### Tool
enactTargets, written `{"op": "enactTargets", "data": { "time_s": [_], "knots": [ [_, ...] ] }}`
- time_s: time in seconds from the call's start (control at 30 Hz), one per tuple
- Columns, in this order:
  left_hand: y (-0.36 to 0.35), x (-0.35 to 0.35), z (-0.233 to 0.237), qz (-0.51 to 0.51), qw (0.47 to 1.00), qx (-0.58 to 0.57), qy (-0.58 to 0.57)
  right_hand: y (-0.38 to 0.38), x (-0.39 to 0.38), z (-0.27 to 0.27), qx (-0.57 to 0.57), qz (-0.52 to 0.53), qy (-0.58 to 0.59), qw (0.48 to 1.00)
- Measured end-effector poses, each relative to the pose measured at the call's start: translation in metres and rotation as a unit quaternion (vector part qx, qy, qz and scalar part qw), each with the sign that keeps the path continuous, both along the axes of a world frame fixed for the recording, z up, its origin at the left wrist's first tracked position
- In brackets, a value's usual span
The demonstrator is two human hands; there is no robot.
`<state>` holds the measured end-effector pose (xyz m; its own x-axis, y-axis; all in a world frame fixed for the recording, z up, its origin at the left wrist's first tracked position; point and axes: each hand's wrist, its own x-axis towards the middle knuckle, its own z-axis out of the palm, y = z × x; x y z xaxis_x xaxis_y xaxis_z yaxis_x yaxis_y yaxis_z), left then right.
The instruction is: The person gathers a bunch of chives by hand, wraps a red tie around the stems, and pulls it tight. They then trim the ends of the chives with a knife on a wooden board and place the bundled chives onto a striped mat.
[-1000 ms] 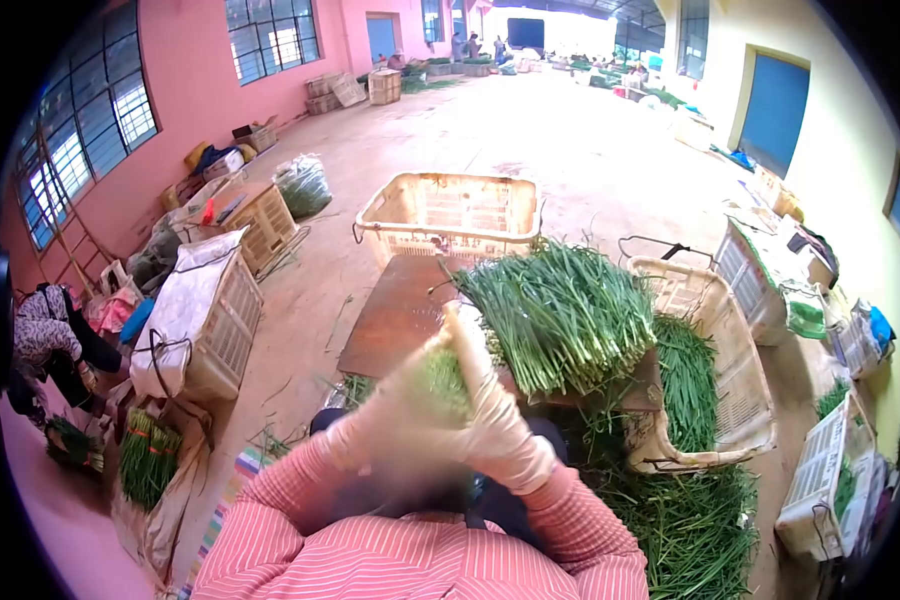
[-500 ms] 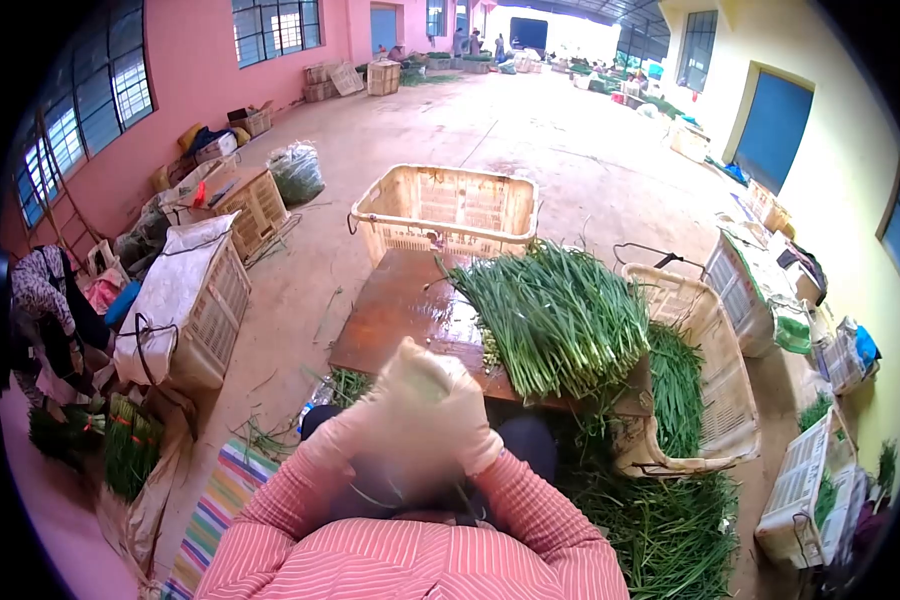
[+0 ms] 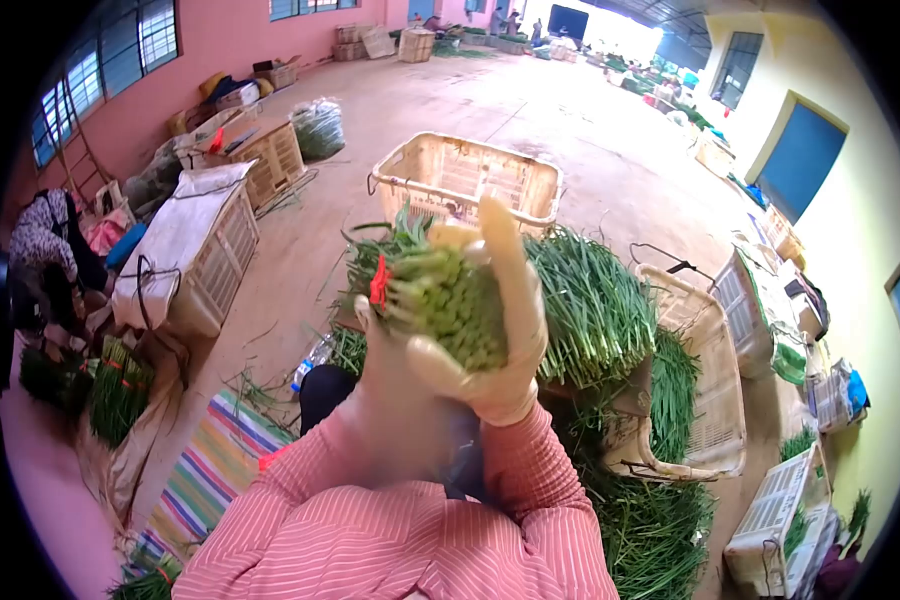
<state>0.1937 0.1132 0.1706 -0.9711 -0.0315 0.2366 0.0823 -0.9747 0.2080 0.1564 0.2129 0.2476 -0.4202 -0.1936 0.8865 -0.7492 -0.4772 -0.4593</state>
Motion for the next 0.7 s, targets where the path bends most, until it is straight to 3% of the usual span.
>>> {"op": "enactTargets", "data": {
  "time_s": [0.03, 0.1, 0.17, 0.23, 0.3, 0.33, 0.4, 0.43, 0.47, 0.5, 0.53, 0.57, 0.63, 0.7],
  "knots": [
    [-0.007, -0.003, 0.001, 0.005, 1.000, 0.003, -0.003, 0.002, 0.000, -0.009, 0.039, -0.030, 0.065, 0.997],
    [-0.023, -0.008, -0.008, 0.046, 0.998, -0.023, 0.040, 0.013, 0.010, -0.020, 0.108, -0.064, 0.056, 0.991],
    [-0.049, -0.023, -0.034, 0.061, 0.998, -0.019, 0.025, 0.020, 0.013, -0.028, 0.009, 0.061, -0.131, 0.989],
    [-0.076, -0.038, -0.058, 0.108, 0.994, 0.001, -0.008, 0.043, -0.010, -0.043, 0.117, -0.032, -0.162, 0.979],
    [-0.096, -0.039, -0.063, 0.149, 0.988, -0.035, 0.014, 0.052, -0.019, -0.048, 0.112, 0.035, -0.204, 0.972],
    [-0.104, -0.043, -0.067, 0.145, 0.989, -0.033, 0.006, 0.051, -0.022, -0.046, 0.148, 0.022, -0.193, 0.970],
    [-0.115, -0.049, -0.076, 0.234, 0.968, -0.087, -0.032, 0.041, -0.030, -0.043, 0.218, -0.005, -0.146, 0.965],
    [-0.118, -0.051, -0.084, 0.231, 0.968, -0.086, -0.040, 0.029, -0.034, -0.044, 0.248, 0.018, -0.216, 0.944],
    [-0.121, -0.053, -0.090, 0.218, 0.975, -0.047, -0.019, 0.015, -0.039, -0.048, 0.344, -0.054, -0.091, 0.933],
    [-0.122, -0.055, -0.094, 0.205, 0.979, -0.009, 0.003, -0.003, -0.039, -0.051, 0.402, -0.094, -0.055, 0.909],
    [-0.119, -0.056, -0.093, 0.210, 0.978, 0.004, 0.007, -0.019, -0.030, -0.045, 0.436, -0.064, -0.074, 0.895],
    [-0.118, -0.056, -0.091, 0.210, 0.978, 0.002, 0.005, -0.038, -0.033, -0.063, 0.469, -0.126, 0.036, 0.874],
    [-0.122, -0.051, -0.087, 0.292, 0.955, -0.028, -0.037, -0.048, -0.015, -0.071, 0.463, -0.210, 0.073, 0.858],
    [-0.135, -0.048, -0.096, 0.291, 0.956, -0.022, -0.030, -0.052, -0.008, -0.076, 0.472, -0.212, 0.086, 0.851]
  ]
}}
